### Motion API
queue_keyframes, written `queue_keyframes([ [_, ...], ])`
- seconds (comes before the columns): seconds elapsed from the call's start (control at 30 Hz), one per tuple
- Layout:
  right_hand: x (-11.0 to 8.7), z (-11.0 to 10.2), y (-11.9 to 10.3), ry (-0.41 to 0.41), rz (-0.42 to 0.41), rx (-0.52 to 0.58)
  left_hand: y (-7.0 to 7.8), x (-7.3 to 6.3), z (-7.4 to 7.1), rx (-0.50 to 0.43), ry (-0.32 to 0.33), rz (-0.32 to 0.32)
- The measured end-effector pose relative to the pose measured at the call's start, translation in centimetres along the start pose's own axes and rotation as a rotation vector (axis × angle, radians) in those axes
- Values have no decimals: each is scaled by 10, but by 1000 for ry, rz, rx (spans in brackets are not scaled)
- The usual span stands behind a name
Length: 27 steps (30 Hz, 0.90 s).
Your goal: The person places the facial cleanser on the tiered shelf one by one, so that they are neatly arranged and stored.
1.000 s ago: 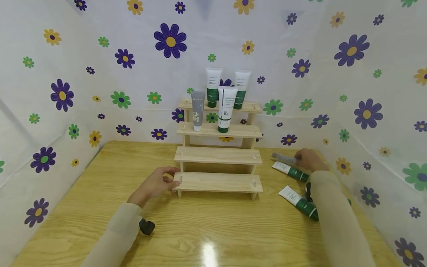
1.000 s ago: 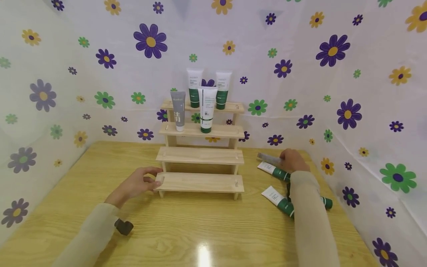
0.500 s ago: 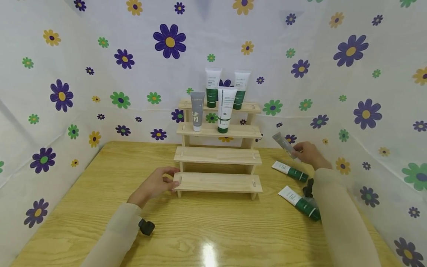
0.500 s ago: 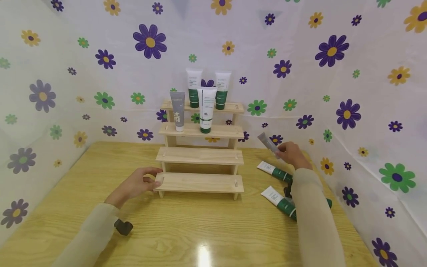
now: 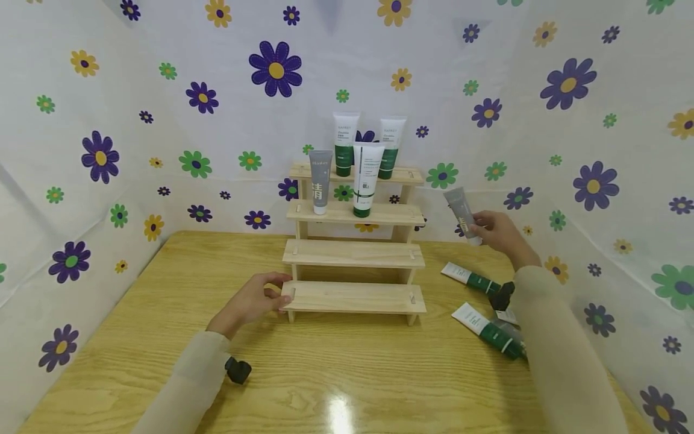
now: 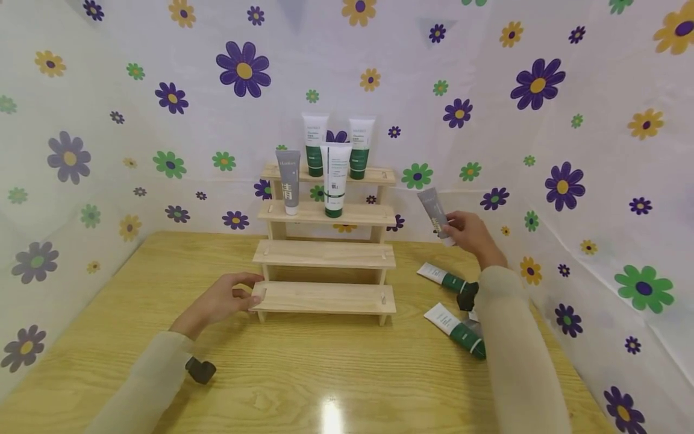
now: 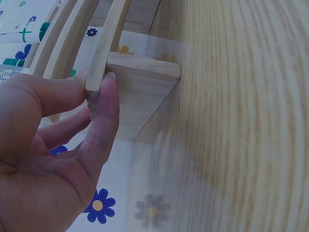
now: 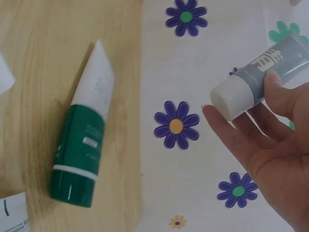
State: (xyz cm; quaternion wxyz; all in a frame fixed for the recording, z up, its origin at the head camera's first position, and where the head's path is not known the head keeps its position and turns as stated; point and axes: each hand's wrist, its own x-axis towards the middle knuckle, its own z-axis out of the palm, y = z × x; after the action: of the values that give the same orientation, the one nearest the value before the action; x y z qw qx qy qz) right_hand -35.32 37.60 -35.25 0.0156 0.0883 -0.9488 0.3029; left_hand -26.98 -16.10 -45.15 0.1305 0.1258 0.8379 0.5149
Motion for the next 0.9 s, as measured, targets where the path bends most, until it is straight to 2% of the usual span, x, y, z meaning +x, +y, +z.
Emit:
queue_keyframes([
  [0.47, 2, -13, -42, 37, -64, 121, -3, 2, 0, 8, 6, -9],
  [0.77, 4, -6, -63, 100, -72, 173, -2, 2, 0, -1, 4, -8],
  [0.9, 5, -3, -70, 120, -99, 193, -1, 1, 0, -3, 8, -12],
])
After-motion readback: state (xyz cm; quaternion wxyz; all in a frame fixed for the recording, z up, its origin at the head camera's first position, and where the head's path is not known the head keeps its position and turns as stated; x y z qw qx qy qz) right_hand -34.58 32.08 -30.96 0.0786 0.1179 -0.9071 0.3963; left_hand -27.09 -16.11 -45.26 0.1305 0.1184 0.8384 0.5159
